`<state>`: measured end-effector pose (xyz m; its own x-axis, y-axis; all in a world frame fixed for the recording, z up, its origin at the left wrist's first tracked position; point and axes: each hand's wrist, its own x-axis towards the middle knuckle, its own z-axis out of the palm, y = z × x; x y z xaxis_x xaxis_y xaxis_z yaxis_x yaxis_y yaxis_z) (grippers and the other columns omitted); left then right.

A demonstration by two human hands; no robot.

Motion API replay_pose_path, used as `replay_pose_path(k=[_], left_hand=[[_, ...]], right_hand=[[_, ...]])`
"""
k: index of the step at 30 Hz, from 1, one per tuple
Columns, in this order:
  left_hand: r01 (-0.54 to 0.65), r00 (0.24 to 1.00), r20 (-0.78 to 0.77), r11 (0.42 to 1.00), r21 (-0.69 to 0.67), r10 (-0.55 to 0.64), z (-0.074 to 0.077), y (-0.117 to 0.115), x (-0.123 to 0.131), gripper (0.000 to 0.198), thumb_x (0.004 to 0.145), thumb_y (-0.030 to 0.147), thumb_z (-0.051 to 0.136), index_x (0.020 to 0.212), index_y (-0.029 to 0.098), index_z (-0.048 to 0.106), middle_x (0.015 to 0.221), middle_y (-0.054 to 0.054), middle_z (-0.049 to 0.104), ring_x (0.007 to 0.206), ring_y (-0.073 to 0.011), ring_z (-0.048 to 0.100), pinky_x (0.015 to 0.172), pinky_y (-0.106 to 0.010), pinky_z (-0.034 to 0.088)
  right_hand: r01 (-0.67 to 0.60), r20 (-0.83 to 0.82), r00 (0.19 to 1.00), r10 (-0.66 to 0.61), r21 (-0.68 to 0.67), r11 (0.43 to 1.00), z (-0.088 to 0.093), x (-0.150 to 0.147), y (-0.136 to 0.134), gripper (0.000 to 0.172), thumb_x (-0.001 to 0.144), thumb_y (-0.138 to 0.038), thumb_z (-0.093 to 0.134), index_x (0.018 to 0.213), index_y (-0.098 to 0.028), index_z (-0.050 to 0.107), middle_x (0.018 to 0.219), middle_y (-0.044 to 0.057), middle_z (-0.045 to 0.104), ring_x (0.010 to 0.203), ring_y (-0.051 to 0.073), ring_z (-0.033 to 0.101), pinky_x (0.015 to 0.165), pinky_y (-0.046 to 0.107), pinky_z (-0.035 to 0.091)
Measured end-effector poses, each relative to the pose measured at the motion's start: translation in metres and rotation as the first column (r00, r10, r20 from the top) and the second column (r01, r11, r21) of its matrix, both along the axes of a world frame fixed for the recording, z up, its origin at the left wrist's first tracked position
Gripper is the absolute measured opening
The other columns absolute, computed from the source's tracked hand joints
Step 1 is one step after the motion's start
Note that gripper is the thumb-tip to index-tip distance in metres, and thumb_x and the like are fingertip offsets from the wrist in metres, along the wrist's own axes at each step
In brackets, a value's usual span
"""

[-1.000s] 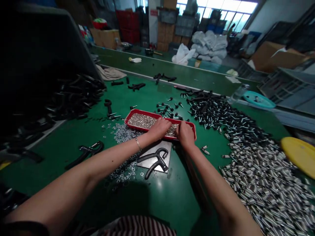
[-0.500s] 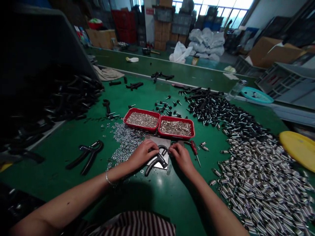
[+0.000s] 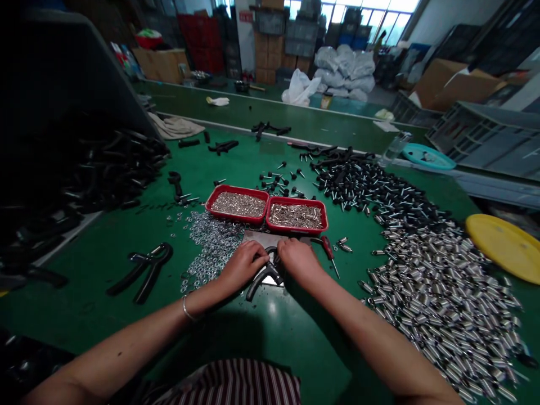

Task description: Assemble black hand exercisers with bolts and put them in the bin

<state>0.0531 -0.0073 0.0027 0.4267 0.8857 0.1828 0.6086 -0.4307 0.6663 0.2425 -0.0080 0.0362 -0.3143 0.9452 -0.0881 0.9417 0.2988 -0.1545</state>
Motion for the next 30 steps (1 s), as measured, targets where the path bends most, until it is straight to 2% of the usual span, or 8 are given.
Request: replay_pose_path(k=[5,11,15,18,20,23,27,30], left_hand=[[0.004,0.997,-0.080,0.997,0.083,0.003,0.000,-0.005,-0.002,0.012,0.092,0.023,0.057,0.081,0.017,0.059,0.086,-0.004,0.061,0.090,-0.0214,0.055,0.087,-0.037,0.043],[0.275,0.930,-0.309,0.935,0.224,-0.200,0.000,-0.001,0.000,0.020,0.098,0.020,0.043,0.089,0.015,0.061,0.094,-0.009,0.061,0.092,-0.0232,0.055,0.084,-0.037,0.043],[0.383,0.861,-0.444,0.891,0.245,-0.247,0.010,-0.008,0.000,0.024,0.099,0.026,0.043,0.094,0.014,0.062,0.097,-0.011,0.062,0.093,-0.0255,0.055,0.083,-0.039,0.043],[0.330,0.859,-0.484,0.905,0.269,-0.169,0.018,-0.025,-0.003,0.031,0.095,0.039,0.051,0.110,0.013,0.060,0.113,-0.014,0.061,0.108,-0.0315,0.052,0.090,-0.045,0.041],[0.281,0.865,-0.486,0.922,0.265,-0.124,0.020,-0.034,-0.004,0.032,0.094,0.037,0.053,0.117,0.014,0.057,0.123,-0.014,0.059,0.115,-0.0326,0.049,0.094,-0.047,0.040],[0.257,0.868,-0.483,0.938,0.233,-0.118,0.018,-0.040,-0.003,0.028,0.094,0.029,0.051,0.118,0.015,0.056,0.128,-0.014,0.057,0.113,-0.0304,0.051,0.093,-0.046,0.042],[0.191,0.916,-0.390,0.956,0.224,-0.092,0.011,-0.038,-0.004,0.029,0.091,0.031,0.057,0.118,0.019,0.057,0.130,-0.013,0.054,0.114,-0.0302,0.051,0.095,-0.046,0.043],[0.066,0.960,-0.279,0.978,0.198,-0.009,0.004,-0.037,-0.006,0.044,0.087,0.035,0.063,0.127,0.020,0.051,0.123,-0.014,0.056,0.114,-0.0307,0.051,0.098,-0.049,0.042]], right_hand=[[-0.025,0.026,0.999,0.026,-0.047,0.999,0.008,0.011,0.006,0.008,0.091,-0.023,0.059,0.089,-0.018,0.065,0.084,0.011,0.074,0.077,0.024,0.068,0.067,0.028,0.044],[0.271,0.225,0.934,-0.277,0.057,0.961,-0.001,0.059,-0.033,0.028,0.090,-0.040,0.061,0.098,-0.014,0.057,0.099,0.020,0.070,0.090,0.032,0.067,0.063,0.032,0.045],[0.370,-0.006,0.928,-0.373,-0.115,0.922,-0.016,0.080,-0.054,0.024,0.090,-0.039,0.056,0.096,-0.016,0.055,0.093,0.013,0.068,0.080,0.026,0.066,0.063,0.031,0.046],[0.343,-0.327,0.873,-0.362,-0.115,0.932,-0.015,0.082,-0.066,0.025,0.090,-0.040,0.052,0.103,-0.019,0.052,0.090,0.006,0.066,0.073,0.021,0.064,0.062,0.030,0.048],[0.308,-0.445,0.844,-0.298,-0.051,0.950,-0.010,0.078,-0.076,0.025,0.092,-0.041,0.050,0.107,-0.021,0.051,0.093,0.006,0.066,0.073,0.021,0.063,0.064,0.031,0.048],[0.229,-0.471,0.864,-0.177,0.056,0.972,0.000,0.072,-0.088,0.022,0.094,-0.037,0.048,0.109,-0.022,0.052,0.098,0.007,0.065,0.078,0.021,0.062,0.071,0.033,0.049],[0.093,-0.452,0.889,-0.074,0.021,0.995,0.015,0.063,-0.095,0.015,0.094,-0.032,0.048,0.104,-0.023,0.055,0.095,0.006,0.064,0.076,0.020,0.062,0.068,0.031,0.048],[0.176,-0.516,0.849,-0.113,0.074,0.981,0.025,0.051,-0.098,0.020,0.095,-0.032,0.050,0.112,-0.023,0.054,0.098,0.006,0.065,0.081,0.021,0.063,0.072,0.031,0.049]])
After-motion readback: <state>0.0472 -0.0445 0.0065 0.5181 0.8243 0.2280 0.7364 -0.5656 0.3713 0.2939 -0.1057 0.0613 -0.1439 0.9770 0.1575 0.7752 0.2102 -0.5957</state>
